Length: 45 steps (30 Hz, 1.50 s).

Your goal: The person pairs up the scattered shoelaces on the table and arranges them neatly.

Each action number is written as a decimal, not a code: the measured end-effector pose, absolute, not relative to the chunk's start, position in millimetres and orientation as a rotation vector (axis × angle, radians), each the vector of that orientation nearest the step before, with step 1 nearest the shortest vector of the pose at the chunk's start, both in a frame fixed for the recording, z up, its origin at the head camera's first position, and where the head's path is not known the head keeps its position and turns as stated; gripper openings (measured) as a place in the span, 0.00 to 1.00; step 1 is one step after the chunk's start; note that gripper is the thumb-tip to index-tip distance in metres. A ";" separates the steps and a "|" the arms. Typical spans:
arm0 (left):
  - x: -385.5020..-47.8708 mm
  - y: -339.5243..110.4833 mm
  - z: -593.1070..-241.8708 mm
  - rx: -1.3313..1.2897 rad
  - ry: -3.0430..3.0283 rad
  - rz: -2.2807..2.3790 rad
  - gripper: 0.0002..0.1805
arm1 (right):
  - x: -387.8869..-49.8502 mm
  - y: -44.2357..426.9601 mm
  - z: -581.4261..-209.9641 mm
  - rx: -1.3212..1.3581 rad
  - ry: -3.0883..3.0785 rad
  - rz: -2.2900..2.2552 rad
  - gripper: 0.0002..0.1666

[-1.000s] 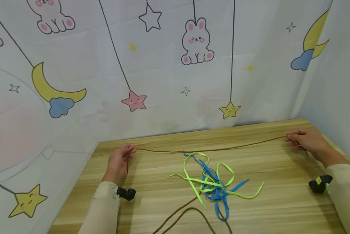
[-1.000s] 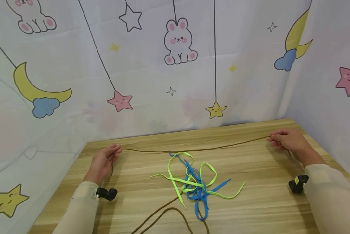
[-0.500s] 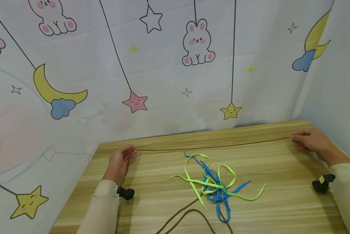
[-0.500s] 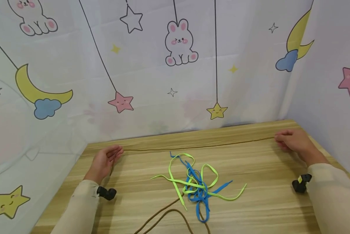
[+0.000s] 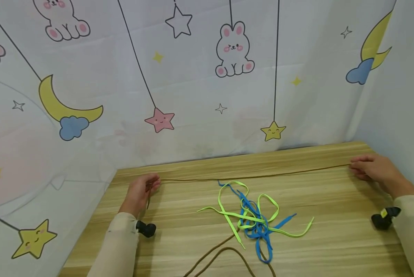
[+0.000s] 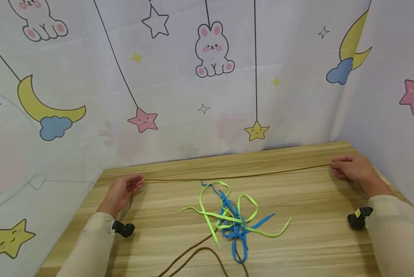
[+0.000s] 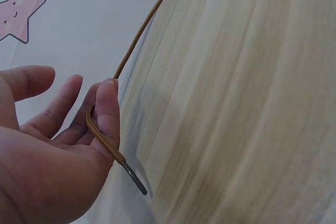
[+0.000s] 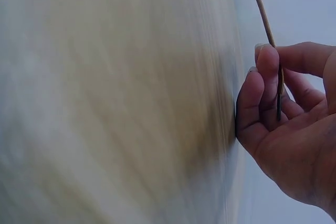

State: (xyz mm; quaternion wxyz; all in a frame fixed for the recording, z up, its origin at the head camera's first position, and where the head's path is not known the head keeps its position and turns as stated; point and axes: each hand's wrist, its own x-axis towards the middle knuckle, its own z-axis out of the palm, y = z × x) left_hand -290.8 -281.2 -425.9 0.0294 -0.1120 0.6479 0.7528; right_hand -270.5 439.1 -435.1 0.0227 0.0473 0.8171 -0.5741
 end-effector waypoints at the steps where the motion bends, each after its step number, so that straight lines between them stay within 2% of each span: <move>1: -291.0 -281.2 -425.9 -0.349 1.998 2.321 0.13 | -270.2 439.7 -435.6 0.154 2.522 -1.796 0.19; 7: -288.7 -284.9 -427.9 -0.390 1.986 2.325 0.08 | -267.6 443.5 -438.2 0.258 2.502 -1.886 0.22; 17: -284.7 -295.2 -429.3 -0.478 1.769 2.529 0.12 | -265.5 444.7 -435.8 0.365 2.482 -1.913 0.22; 21: -283.2 -297.7 -425.7 -0.519 1.712 2.565 0.13 | -265.3 442.6 -436.2 0.413 2.550 -1.880 0.13; 25: -281.1 -299.8 -422.9 -0.526 1.714 2.534 0.12 | -265.3 441.4 -439.9 0.480 2.611 -1.888 0.17; 29: -279.6 -304.3 -421.3 -0.509 1.750 2.462 0.10 | -264.3 444.8 -442.5 0.464 2.538 -2.039 0.10; 32: -278.5 -308.6 -420.4 -0.511 1.763 2.442 0.09 | -263.2 447.4 -441.9 0.445 2.461 -2.129 0.15; 36: -276.7 -313.0 -419.8 -0.509 1.756 2.467 0.08 | -262.9 446.6 -440.7 0.488 2.487 -2.075 0.12; 40: -273.4 -314.4 -417.2 -0.509 1.777 2.505 0.10 | -262.8 444.4 -441.4 0.554 2.540 -1.970 0.25; 42: -271.6 -314.4 -415.3 -0.513 1.789 2.518 0.11 | -261.5 443.3 -441.3 0.557 2.536 -1.968 0.28; 45: -271.2 -312.6 -414.1 -0.577 1.819 2.569 0.12 | -258.9 443.1 -439.5 0.544 2.489 -2.029 0.23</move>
